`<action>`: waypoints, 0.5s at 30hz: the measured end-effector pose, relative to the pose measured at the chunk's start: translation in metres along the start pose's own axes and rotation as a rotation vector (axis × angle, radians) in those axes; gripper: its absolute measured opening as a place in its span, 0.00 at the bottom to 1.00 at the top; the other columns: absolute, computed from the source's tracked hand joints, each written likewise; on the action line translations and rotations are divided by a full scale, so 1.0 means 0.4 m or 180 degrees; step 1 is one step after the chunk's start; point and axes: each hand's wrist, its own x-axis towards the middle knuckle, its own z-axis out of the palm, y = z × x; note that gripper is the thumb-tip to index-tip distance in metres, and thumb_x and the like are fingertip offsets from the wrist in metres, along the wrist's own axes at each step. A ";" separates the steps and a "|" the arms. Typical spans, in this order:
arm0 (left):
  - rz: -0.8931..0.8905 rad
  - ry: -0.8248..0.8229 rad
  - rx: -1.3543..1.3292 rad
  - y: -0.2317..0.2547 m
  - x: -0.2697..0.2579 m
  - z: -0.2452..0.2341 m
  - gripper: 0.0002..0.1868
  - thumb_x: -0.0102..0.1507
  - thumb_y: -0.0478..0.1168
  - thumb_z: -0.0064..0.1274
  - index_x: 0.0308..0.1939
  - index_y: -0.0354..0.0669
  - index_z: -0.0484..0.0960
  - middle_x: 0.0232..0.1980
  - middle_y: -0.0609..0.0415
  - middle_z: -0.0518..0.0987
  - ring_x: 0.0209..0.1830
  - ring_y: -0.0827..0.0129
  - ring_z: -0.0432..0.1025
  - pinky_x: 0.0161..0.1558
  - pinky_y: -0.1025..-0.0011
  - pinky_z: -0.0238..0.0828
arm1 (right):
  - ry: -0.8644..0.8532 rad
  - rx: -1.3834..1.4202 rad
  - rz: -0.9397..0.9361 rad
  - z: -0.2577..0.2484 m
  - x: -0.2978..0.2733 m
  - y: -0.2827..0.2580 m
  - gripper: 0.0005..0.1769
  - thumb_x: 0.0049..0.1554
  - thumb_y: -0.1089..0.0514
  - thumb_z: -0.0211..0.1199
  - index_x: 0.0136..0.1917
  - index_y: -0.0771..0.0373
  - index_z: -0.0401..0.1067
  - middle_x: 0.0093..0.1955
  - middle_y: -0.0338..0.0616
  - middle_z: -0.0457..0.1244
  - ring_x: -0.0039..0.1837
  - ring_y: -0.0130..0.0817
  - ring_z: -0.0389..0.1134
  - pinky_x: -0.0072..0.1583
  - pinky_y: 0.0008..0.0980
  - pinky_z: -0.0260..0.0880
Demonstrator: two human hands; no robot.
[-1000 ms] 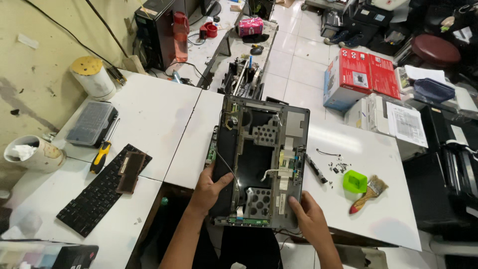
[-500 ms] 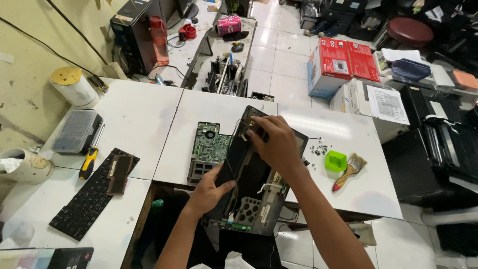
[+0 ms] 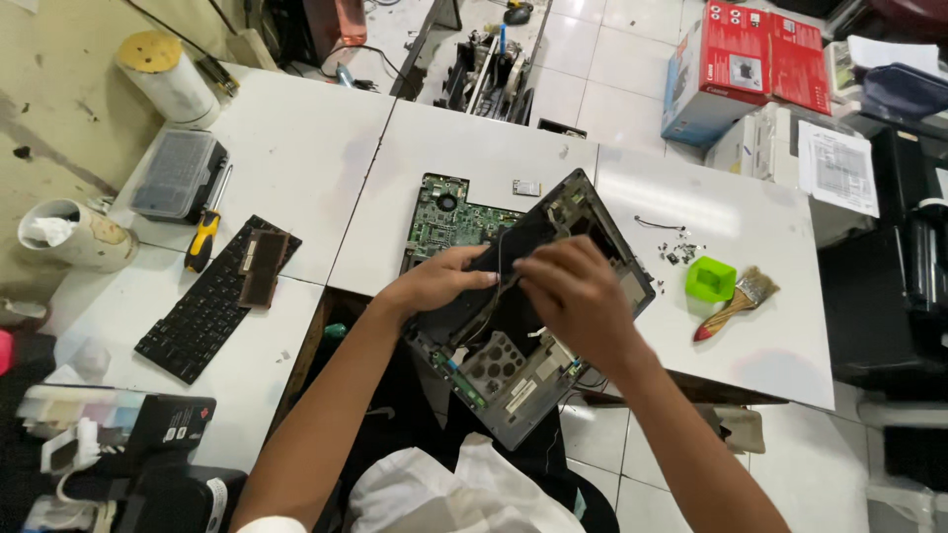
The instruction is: The person inserts a hard drive into a laptop motherboard, then places the motherboard into the laptop chassis. They close the laptop lid and open it again to check the internal components.
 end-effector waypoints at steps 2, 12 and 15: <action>0.0054 -0.0039 -0.0024 -0.029 0.041 -0.011 0.26 0.72 0.36 0.54 0.75 0.38 0.77 0.64 0.36 0.83 0.60 0.53 0.79 0.60 0.51 0.78 | -0.0155 -0.0154 -0.0217 0.017 -0.002 -0.092 0.10 0.59 0.65 0.73 0.55 0.60 0.83 0.49 0.49 0.69 0.54 0.46 0.73 0.55 0.43 0.78; 0.0024 -0.0361 0.0173 -0.111 0.133 -0.059 0.26 0.72 0.36 0.53 0.75 0.32 0.75 0.64 0.34 0.83 0.63 0.48 0.78 0.68 0.48 0.69 | -0.0936 -0.0149 -0.0370 0.028 -0.026 -0.117 0.09 0.65 0.53 0.68 0.53 0.59 0.79 0.45 0.44 0.66 0.49 0.39 0.66 0.50 0.42 0.69; -0.0278 -0.0491 0.0241 -0.164 0.162 -0.089 0.33 0.73 0.43 0.55 0.80 0.34 0.67 0.63 0.33 0.83 0.53 0.50 0.83 0.54 0.53 0.80 | -0.1183 -0.0084 -0.0337 0.036 -0.047 -0.098 0.11 0.66 0.49 0.66 0.53 0.58 0.78 0.43 0.42 0.64 0.47 0.36 0.64 0.47 0.41 0.66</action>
